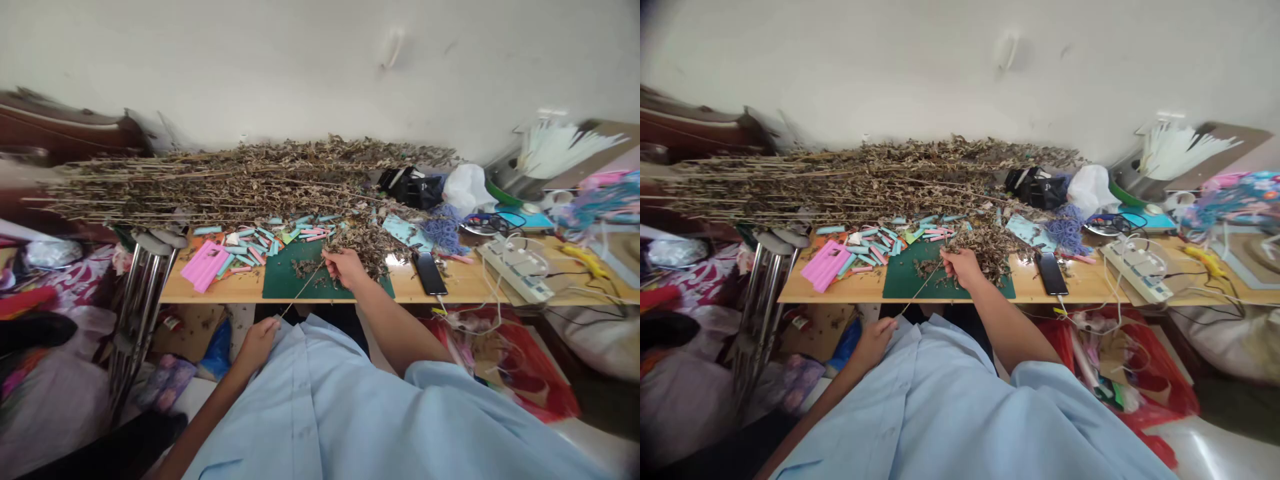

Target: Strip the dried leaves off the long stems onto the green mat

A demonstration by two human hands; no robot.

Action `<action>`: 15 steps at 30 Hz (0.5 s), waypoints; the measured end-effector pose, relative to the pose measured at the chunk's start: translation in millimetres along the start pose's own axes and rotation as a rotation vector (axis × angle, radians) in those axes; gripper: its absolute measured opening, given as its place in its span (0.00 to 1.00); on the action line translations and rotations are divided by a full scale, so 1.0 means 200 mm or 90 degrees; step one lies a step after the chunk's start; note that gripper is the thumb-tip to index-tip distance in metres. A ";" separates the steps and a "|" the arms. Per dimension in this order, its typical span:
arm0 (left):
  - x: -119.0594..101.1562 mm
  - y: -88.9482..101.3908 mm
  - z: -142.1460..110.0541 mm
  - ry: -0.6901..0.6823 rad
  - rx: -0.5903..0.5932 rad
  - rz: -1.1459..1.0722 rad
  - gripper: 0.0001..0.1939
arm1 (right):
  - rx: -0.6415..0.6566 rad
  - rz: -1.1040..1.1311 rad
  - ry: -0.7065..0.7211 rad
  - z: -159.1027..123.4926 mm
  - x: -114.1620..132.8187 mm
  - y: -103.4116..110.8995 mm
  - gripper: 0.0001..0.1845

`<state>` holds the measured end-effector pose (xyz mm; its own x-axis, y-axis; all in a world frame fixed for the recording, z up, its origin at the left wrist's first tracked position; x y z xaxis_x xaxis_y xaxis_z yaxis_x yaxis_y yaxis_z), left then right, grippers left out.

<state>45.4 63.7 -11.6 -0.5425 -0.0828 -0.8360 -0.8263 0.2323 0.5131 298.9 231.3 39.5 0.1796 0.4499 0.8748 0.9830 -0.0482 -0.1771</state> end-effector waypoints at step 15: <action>0.23 0.13 -0.42 0.158 -0.015 0.027 0.20 | -0.051 0.003 0.012 0.12 -0.02 0.07 0.20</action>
<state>-13.6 -15.2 -21.3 -0.5944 -0.3100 -0.7420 -0.8041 0.2187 0.5528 311.4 251.3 22.7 0.1843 0.4333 0.8822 0.9818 -0.1224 -0.1450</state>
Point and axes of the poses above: each hand's wrist, its own z-axis towards the middle knuckle, its own y-axis out of the back of the hand, x = y × z, the point moved 4 cm from there along z, towards the middle knuckle, and after that the axes turned 4 degrees about -y, right-handed, at the moved point
